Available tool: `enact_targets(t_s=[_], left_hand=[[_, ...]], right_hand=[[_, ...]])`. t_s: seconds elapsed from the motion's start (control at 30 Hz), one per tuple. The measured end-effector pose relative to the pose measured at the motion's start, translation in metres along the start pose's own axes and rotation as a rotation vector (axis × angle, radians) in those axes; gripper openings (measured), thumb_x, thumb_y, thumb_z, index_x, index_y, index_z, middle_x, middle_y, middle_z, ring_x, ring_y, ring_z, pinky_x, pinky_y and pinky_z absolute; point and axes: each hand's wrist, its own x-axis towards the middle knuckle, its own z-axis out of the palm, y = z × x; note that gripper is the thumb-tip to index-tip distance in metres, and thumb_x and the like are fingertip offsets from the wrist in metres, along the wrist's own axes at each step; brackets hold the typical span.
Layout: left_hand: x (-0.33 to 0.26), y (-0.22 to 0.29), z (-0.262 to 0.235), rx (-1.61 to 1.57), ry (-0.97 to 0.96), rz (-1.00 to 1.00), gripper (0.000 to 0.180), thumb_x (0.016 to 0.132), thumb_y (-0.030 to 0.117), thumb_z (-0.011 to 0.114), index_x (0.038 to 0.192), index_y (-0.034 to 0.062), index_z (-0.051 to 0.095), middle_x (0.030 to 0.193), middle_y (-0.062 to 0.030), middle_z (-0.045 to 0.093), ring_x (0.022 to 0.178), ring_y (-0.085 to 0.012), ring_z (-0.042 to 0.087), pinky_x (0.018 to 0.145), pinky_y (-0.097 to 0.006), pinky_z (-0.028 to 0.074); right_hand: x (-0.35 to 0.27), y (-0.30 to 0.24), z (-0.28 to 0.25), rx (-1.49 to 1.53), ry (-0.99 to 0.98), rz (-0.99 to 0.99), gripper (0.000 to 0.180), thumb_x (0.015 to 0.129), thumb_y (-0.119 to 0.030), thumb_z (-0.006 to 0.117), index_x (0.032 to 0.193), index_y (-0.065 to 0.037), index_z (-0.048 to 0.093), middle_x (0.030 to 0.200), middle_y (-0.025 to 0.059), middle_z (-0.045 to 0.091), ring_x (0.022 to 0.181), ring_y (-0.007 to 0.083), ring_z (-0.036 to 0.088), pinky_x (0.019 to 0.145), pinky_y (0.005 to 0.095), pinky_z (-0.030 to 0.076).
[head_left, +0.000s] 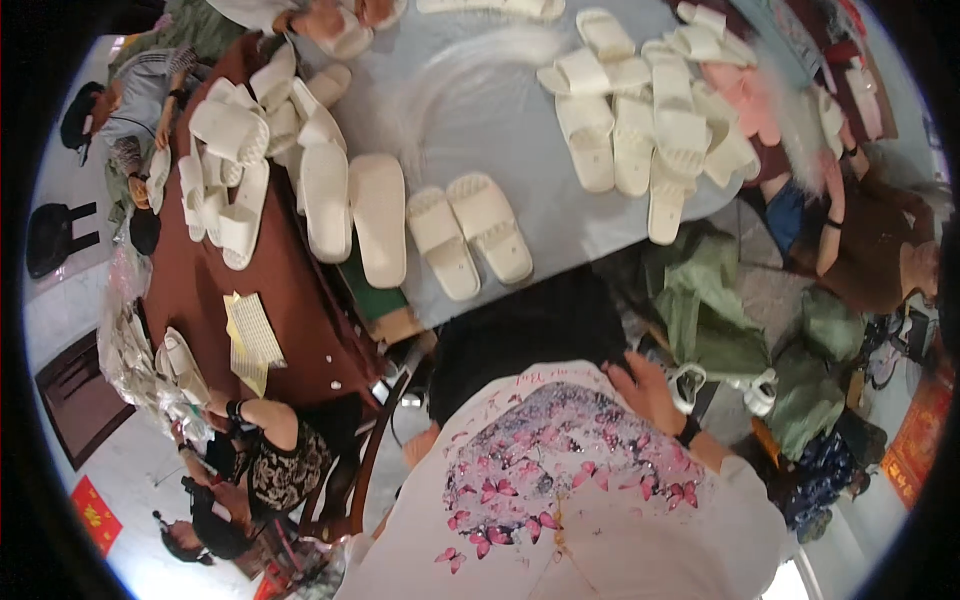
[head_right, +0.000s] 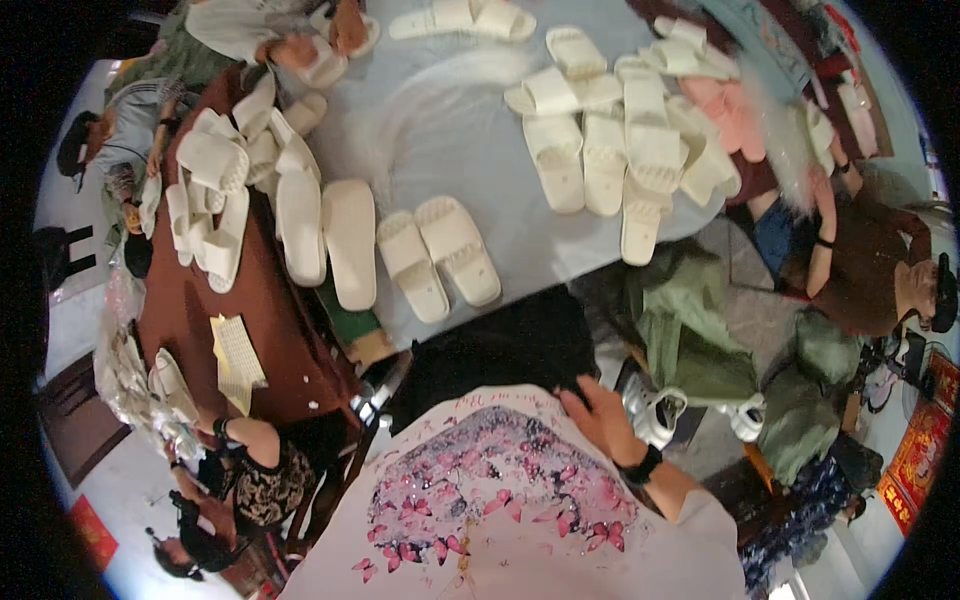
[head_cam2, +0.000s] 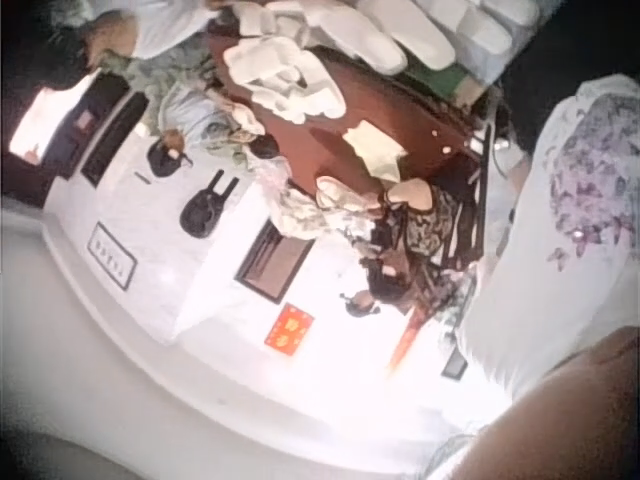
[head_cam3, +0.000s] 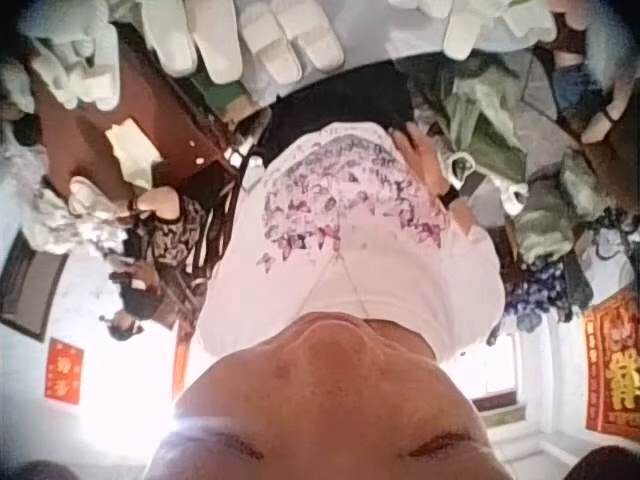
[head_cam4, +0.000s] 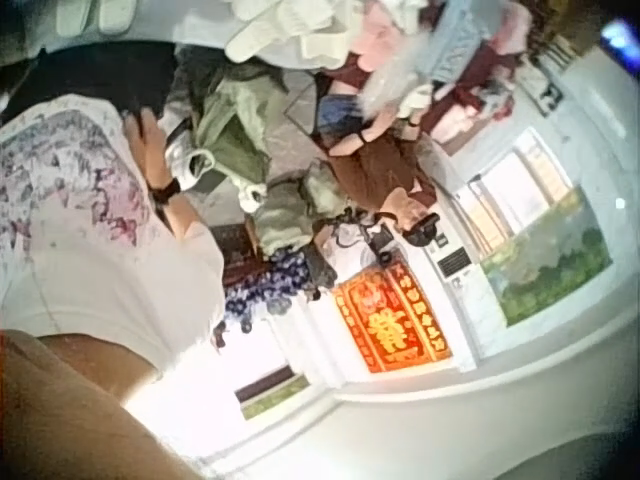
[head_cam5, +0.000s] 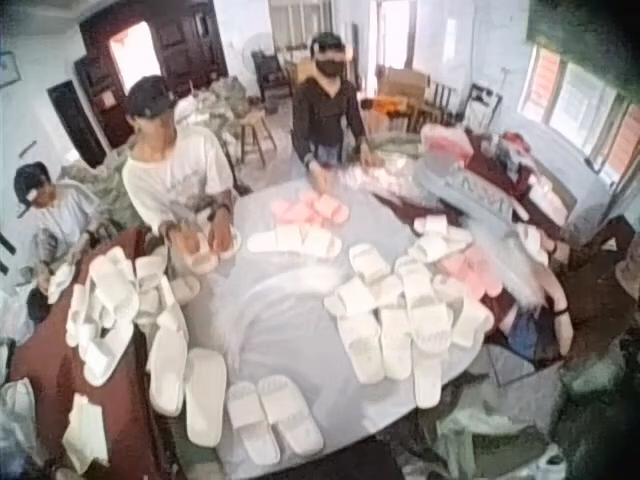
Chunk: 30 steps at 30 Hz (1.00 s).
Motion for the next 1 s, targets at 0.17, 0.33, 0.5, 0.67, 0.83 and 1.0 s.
enact_targets(t_s=[0.17,0.33,0.5,0.67,0.83,1.0], left_hand=[[-0.029,-0.002,0.004,0.060,-0.159,-0.115,0.034,0.080,0.025,0.051,0.110,0.0084,0.053,0.070,-0.0166,0.057,0.074,-0.0355,0.058,0.066,-0.047,0.043],[0.017,0.030,-0.074,-0.572,0.283,0.113,0.021,0.092,0.018,0.040,0.084,0.0024,0.052,0.069,-0.0121,0.058,0.061,-0.0252,0.059,0.055,-0.034,0.044],[0.009,0.057,-0.070,-0.691,-0.249,0.459,0.027,0.089,0.016,0.050,0.112,0.0037,0.052,0.098,-0.0118,0.057,0.090,-0.0210,0.055,0.077,-0.029,0.043],[-0.002,0.069,-0.072,-0.598,-0.167,0.643,0.032,0.078,0.015,0.063,0.107,0.0037,0.057,0.097,-0.0120,0.053,0.095,-0.0261,0.050,0.082,-0.033,0.040],[0.019,0.074,-0.023,-0.713,0.017,0.588,0.014,0.078,0.009,0.059,0.090,0.0014,0.058,0.080,-0.0127,0.055,0.079,-0.0295,0.053,0.071,-0.034,0.042],[0.064,0.072,0.029,-0.836,-0.315,0.212,0.017,0.086,0.014,0.052,0.096,0.0008,0.056,0.086,-0.0131,0.056,0.080,-0.0279,0.054,0.072,-0.033,0.042]], right_hand=[[0.047,-0.020,-0.005,0.442,-0.158,0.186,0.016,0.091,-0.012,0.045,0.100,0.000,0.052,0.060,-0.0002,0.044,0.049,0.0055,0.039,0.045,0.0209,0.031],[0.091,-0.047,-0.006,0.812,-0.298,0.346,0.016,0.091,-0.010,0.043,0.102,-0.001,0.050,0.058,-0.0025,0.036,0.046,0.0042,0.032,0.041,0.0186,0.025],[0.101,-0.050,-0.010,1.077,-0.364,0.488,0.017,0.091,-0.010,0.043,0.105,-0.003,0.050,0.060,-0.0033,0.035,0.044,0.0034,0.028,0.038,0.0177,0.021],[0.105,-0.045,-0.017,0.998,-0.323,0.501,0.018,0.091,-0.011,0.043,0.104,-0.003,0.051,0.059,-0.0029,0.036,0.043,0.0034,0.028,0.037,0.0176,0.020],[0.106,-0.015,-0.013,1.031,-0.327,0.634,0.014,0.086,-0.007,0.046,0.098,-0.002,0.051,0.056,-0.0026,0.038,0.042,0.0033,0.030,0.037,0.0176,0.021],[0.125,0.036,0.012,0.968,-0.425,0.776,0.013,0.080,-0.004,0.048,0.092,-0.003,0.052,0.057,-0.0044,0.036,0.043,0.0028,0.028,0.038,0.0173,0.020]])
